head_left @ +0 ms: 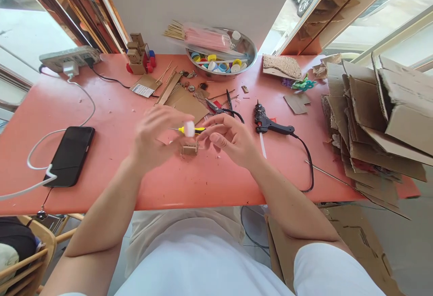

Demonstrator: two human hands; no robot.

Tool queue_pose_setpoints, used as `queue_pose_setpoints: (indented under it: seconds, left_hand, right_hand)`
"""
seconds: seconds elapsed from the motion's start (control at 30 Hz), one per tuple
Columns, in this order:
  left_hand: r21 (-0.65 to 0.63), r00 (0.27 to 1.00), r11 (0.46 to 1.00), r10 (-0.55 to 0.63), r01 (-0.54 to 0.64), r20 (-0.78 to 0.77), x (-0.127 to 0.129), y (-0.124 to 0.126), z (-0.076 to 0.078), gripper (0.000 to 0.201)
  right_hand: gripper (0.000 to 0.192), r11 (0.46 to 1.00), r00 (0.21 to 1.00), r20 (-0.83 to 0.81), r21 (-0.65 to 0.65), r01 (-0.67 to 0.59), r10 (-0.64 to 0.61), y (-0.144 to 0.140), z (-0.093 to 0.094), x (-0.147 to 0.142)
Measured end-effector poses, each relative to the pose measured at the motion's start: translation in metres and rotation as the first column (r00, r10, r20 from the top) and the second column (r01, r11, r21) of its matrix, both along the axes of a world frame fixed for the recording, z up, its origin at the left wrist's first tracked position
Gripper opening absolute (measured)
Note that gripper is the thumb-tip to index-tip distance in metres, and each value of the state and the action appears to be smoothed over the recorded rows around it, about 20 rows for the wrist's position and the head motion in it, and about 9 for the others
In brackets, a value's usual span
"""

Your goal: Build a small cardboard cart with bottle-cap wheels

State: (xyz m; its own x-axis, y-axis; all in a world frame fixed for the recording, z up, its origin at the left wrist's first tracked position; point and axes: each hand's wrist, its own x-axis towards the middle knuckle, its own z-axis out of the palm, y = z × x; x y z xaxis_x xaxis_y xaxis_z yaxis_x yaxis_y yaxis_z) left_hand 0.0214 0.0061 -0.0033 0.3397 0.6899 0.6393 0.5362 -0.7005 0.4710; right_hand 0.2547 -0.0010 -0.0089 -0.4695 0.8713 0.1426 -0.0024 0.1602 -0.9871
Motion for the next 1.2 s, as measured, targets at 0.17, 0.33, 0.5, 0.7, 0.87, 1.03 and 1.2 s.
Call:
queue_pose_setpoints:
  seconds: [0.17,0.33,0.5,0.7,0.87,1.03,1.2]
  left_hand:
    - [0.087,0.984,0.996,0.006,0.009,-0.176,0.025,-0.014,-0.013,0.019]
    - [-0.199,0.917,0.975,0.009,-0.096,-0.398,0.011,-0.014,0.003,0.019]
    - [-0.285,0.871,0.955,-0.068,-0.085,-0.487,0.009,-0.015,0.007,0.024]
    - [-0.259,0.824,0.964,-0.105,-0.052,-0.557,0.022,-0.015,-0.002,0.038]
    - [-0.232,0.798,0.972,-0.104,-0.046,-0.593,0.023,-0.013,-0.006,0.037]
    - [-0.256,0.806,0.965,-0.110,-0.053,-0.582,0.022,-0.013,-0.005,0.036]
    - [-0.313,0.836,0.948,-0.133,-0.048,-0.533,0.023,-0.013,-0.003,0.034]
  right_hand:
    - [0.063,0.995,0.994,-0.105,-0.098,-0.025,0.015,-0.005,0.003,-0.010]
    - [0.063,0.987,0.994,0.028,-0.120,0.104,-0.101,0.003,0.002,0.004]
    - [0.035,0.998,0.961,0.274,-0.057,0.040,-0.023,0.010,0.001,0.023]
    - [0.004,0.994,0.801,0.598,0.066,-0.082,0.026,0.000,0.003,0.013]
    - [0.015,0.971,0.635,0.771,0.192,-0.142,-0.059,-0.008,0.001,-0.004]
    - [0.021,0.954,0.540,0.836,0.230,-0.193,-0.092,-0.006,-0.001,-0.007]
    - [0.024,0.944,0.510,0.854,0.247,-0.217,-0.106,-0.005,0.001,-0.003]
